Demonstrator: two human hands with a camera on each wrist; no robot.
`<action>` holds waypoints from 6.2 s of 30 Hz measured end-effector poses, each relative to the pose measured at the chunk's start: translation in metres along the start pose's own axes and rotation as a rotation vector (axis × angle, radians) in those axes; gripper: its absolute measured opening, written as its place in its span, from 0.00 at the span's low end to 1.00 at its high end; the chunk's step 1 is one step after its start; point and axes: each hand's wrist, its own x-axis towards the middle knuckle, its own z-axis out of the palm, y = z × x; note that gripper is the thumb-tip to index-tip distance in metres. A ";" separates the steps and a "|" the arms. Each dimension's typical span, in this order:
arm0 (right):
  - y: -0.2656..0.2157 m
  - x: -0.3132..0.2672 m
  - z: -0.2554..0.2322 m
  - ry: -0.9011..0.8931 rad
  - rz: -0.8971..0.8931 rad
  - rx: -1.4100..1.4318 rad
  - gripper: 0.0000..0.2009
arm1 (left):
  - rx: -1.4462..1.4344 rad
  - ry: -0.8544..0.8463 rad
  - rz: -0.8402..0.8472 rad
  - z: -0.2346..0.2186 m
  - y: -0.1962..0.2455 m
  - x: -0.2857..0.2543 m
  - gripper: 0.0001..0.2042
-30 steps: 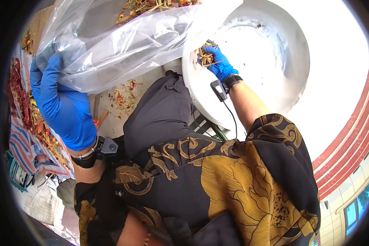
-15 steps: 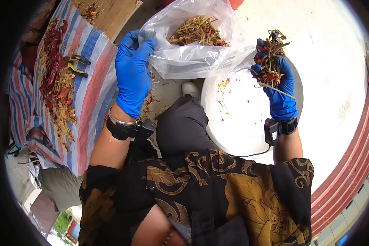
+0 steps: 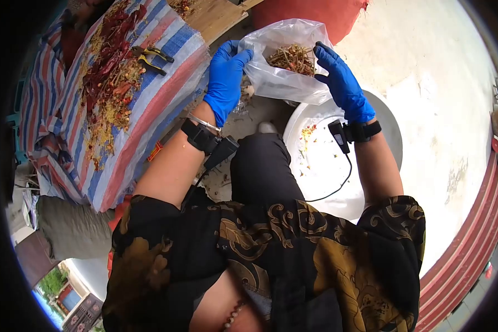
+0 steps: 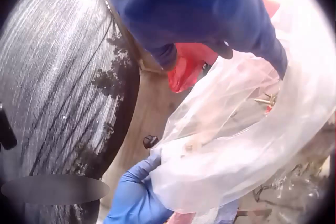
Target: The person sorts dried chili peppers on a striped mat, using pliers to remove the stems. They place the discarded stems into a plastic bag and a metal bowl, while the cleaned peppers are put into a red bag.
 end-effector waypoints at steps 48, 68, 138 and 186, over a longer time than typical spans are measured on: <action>-0.145 -0.110 0.066 -0.197 -0.647 -1.422 0.26 | -0.288 0.211 0.427 -0.255 0.308 -0.327 0.15; -0.091 -0.074 0.390 -0.773 -0.401 -0.526 0.20 | -0.390 0.222 0.548 -0.286 0.259 -0.236 0.11; 0.034 0.095 0.518 -0.884 -0.236 -0.581 0.33 | -0.292 0.478 0.298 -0.376 0.164 -0.070 0.14; 0.032 0.133 0.508 -0.605 -0.152 -0.617 0.14 | -0.464 0.516 0.289 -0.385 0.167 -0.067 0.10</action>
